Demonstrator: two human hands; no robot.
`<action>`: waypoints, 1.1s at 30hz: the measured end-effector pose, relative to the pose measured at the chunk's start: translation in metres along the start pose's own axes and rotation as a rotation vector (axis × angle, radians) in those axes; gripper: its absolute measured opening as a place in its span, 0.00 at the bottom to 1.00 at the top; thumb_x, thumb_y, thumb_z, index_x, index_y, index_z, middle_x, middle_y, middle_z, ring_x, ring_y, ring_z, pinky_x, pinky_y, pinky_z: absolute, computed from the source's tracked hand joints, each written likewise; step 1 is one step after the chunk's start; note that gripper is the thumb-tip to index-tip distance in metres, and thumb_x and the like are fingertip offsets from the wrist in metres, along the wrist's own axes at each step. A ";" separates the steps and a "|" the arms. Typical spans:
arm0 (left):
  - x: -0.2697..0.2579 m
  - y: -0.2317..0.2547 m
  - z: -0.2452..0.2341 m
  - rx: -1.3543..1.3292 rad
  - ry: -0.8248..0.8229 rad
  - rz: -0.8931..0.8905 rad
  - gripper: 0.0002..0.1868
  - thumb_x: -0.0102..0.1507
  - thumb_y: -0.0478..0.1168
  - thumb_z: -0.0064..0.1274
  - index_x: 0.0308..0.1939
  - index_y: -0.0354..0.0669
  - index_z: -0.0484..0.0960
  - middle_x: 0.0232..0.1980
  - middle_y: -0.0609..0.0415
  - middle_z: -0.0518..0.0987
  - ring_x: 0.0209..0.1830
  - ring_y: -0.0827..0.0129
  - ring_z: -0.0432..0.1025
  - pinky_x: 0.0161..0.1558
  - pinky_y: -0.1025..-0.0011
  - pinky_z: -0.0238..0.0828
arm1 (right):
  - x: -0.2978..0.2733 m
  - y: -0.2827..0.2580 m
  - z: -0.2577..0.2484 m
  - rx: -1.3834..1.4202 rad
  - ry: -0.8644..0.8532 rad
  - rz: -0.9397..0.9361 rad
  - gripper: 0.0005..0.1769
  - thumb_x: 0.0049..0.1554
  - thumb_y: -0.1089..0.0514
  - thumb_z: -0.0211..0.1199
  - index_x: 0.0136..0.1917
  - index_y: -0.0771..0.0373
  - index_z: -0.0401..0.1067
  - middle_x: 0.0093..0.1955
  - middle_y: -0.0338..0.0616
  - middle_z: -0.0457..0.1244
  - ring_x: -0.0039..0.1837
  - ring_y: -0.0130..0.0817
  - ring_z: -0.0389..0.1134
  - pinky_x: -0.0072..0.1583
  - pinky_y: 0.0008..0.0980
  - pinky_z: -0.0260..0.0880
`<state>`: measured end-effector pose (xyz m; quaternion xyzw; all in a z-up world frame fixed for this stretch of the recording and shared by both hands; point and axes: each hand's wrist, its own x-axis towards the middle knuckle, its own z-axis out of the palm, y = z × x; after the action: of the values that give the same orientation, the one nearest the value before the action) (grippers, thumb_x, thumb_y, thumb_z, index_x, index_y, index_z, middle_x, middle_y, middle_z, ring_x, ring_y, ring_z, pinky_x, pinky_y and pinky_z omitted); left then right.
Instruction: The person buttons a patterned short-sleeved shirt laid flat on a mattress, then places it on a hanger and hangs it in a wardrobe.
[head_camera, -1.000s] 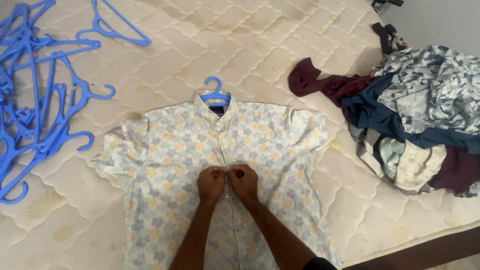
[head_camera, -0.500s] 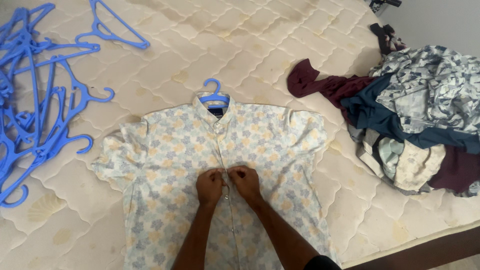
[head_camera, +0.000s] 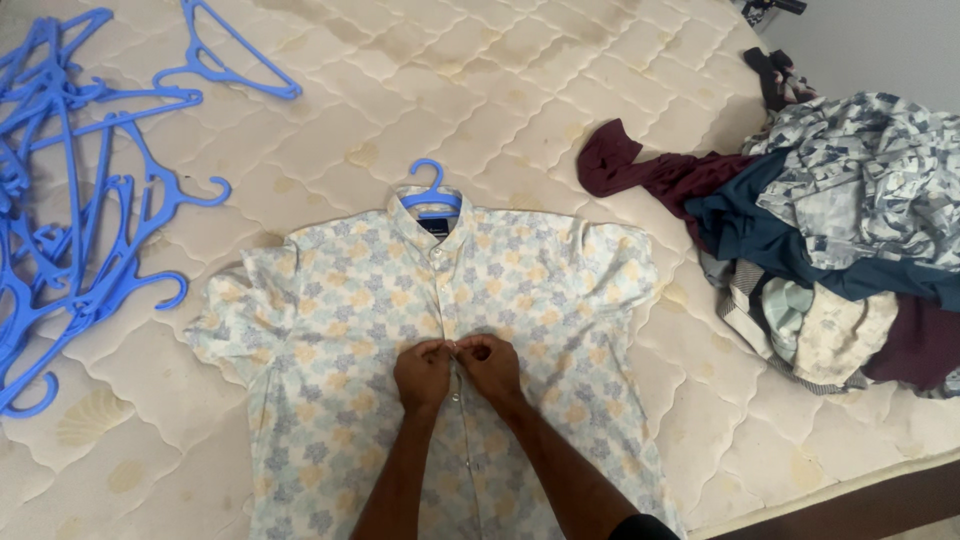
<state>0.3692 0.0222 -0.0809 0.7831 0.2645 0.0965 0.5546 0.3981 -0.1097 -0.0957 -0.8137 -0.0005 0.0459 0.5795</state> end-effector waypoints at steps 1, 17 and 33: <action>-0.001 -0.002 0.002 0.016 0.011 0.046 0.11 0.59 0.44 0.63 0.40 0.40 0.90 0.32 0.48 0.86 0.31 0.64 0.81 0.38 0.68 0.76 | 0.000 0.003 0.000 0.032 -0.012 0.001 0.13 0.54 0.53 0.74 0.46 0.63 0.80 0.39 0.40 0.72 0.40 0.24 0.71 0.45 0.26 0.72; -0.007 -0.005 0.003 0.021 0.053 0.137 0.08 0.58 0.41 0.64 0.36 0.40 0.88 0.25 0.49 0.81 0.23 0.63 0.75 0.32 0.66 0.72 | 0.022 0.032 0.005 -0.024 -0.195 0.085 0.11 0.61 0.53 0.63 0.49 0.64 0.72 0.42 0.40 0.68 0.43 0.27 0.67 0.48 0.29 0.70; -0.023 0.007 -0.005 0.075 0.003 0.037 0.10 0.58 0.40 0.61 0.40 0.41 0.82 0.23 0.46 0.79 0.24 0.60 0.75 0.32 0.62 0.71 | 0.024 0.062 0.009 0.009 -0.132 -0.139 0.07 0.60 0.60 0.61 0.51 0.65 0.74 0.44 0.39 0.69 0.46 0.28 0.71 0.50 0.27 0.72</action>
<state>0.3498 0.0129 -0.0698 0.8080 0.2541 0.0982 0.5224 0.4181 -0.1203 -0.1586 -0.8043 -0.0948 0.0591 0.5836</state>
